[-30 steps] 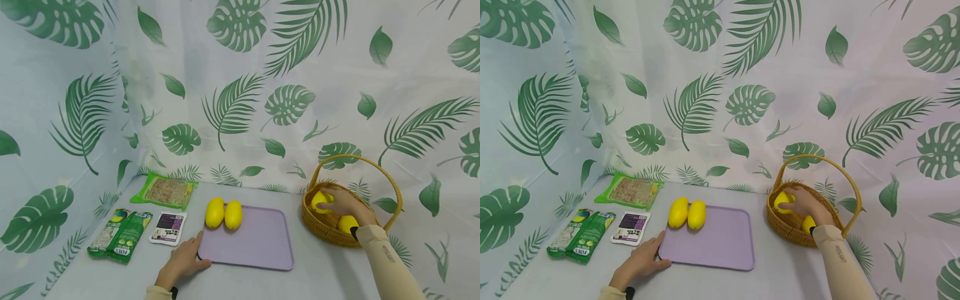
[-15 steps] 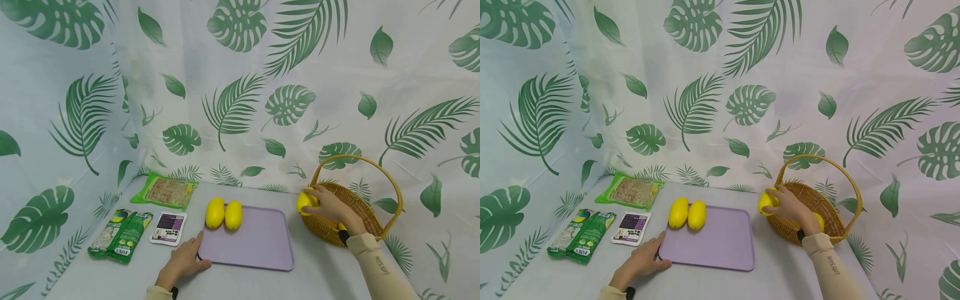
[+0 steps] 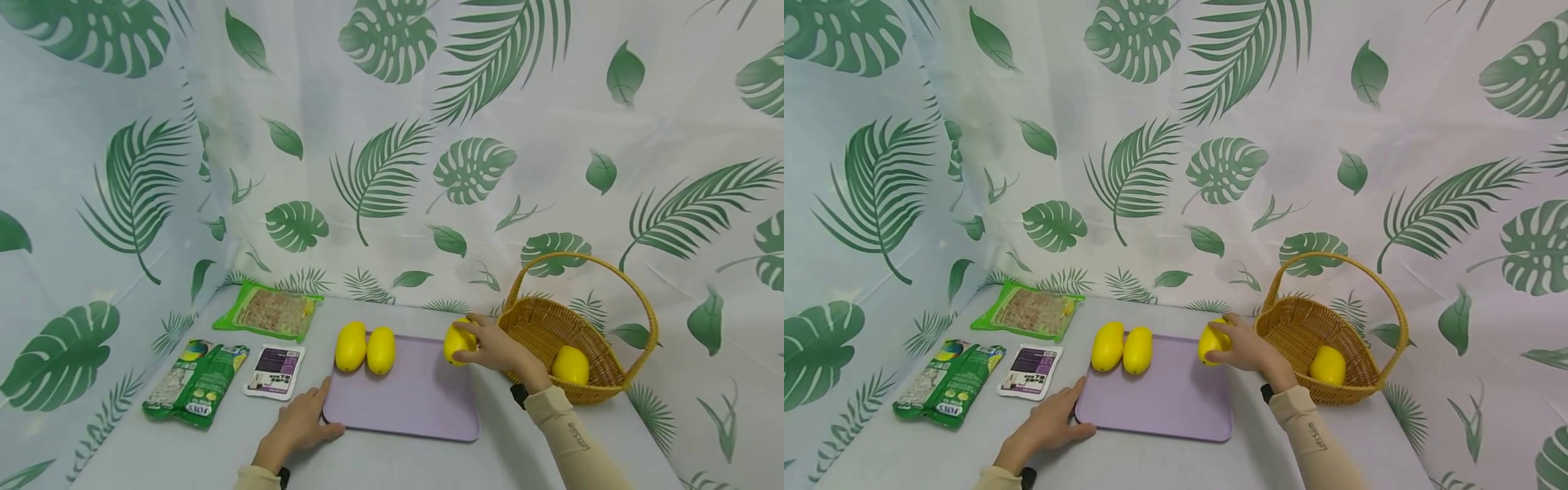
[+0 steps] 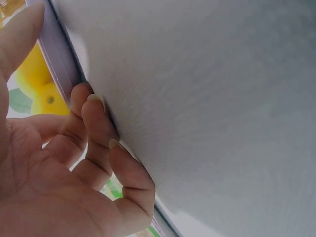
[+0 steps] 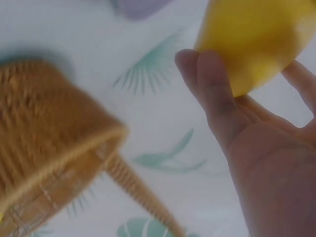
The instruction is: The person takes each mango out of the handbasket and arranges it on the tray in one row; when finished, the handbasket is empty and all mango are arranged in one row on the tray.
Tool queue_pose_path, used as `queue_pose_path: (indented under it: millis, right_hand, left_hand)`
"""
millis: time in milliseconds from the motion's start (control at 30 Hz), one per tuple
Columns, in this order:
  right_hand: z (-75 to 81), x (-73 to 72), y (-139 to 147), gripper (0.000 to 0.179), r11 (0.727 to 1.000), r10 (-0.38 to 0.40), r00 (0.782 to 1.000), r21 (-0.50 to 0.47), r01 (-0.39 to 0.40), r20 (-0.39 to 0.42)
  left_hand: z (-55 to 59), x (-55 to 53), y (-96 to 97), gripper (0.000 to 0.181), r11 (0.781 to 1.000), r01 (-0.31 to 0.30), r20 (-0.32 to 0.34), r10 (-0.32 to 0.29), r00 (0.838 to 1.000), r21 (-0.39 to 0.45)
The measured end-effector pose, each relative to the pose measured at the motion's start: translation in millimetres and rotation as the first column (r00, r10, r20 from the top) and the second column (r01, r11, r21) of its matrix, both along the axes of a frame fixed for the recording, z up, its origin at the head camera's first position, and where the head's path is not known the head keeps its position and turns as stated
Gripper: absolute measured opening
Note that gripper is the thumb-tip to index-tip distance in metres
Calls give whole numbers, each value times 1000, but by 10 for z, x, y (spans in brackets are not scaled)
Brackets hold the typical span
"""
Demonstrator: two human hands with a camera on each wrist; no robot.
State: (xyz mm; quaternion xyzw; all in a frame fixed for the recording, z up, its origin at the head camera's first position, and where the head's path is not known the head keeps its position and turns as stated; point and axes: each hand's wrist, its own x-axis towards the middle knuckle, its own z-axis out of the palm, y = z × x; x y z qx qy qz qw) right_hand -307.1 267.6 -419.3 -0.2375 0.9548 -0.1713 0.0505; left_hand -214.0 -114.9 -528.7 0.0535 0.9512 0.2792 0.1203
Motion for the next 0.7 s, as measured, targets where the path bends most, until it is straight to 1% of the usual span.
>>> queue_pose_path:
  millis: [100,333,500,700]
  right_hand:
    - [-70,-29,-97,68,1000,16,1000,8,-16,8]
    - [-190,-82,-330,68,1000,30,998,1,-30,61]
    - [-310,-116,-480,69,999,53,995,-5,-53,82]
    - [-413,-147,-643,69,998,55,989,-20,-52,141]
  left_hand:
    - [0,4,3,99,1000,3,-4,-3,1000,1]
    - [-5,-10,-22,99,1000,3,-21,-3,1000,-2]
    - [-8,-16,-28,99,1000,4,-25,-4,1000,-5]
    - [10,0,-10,99,1000,7,-24,-7,1000,3]
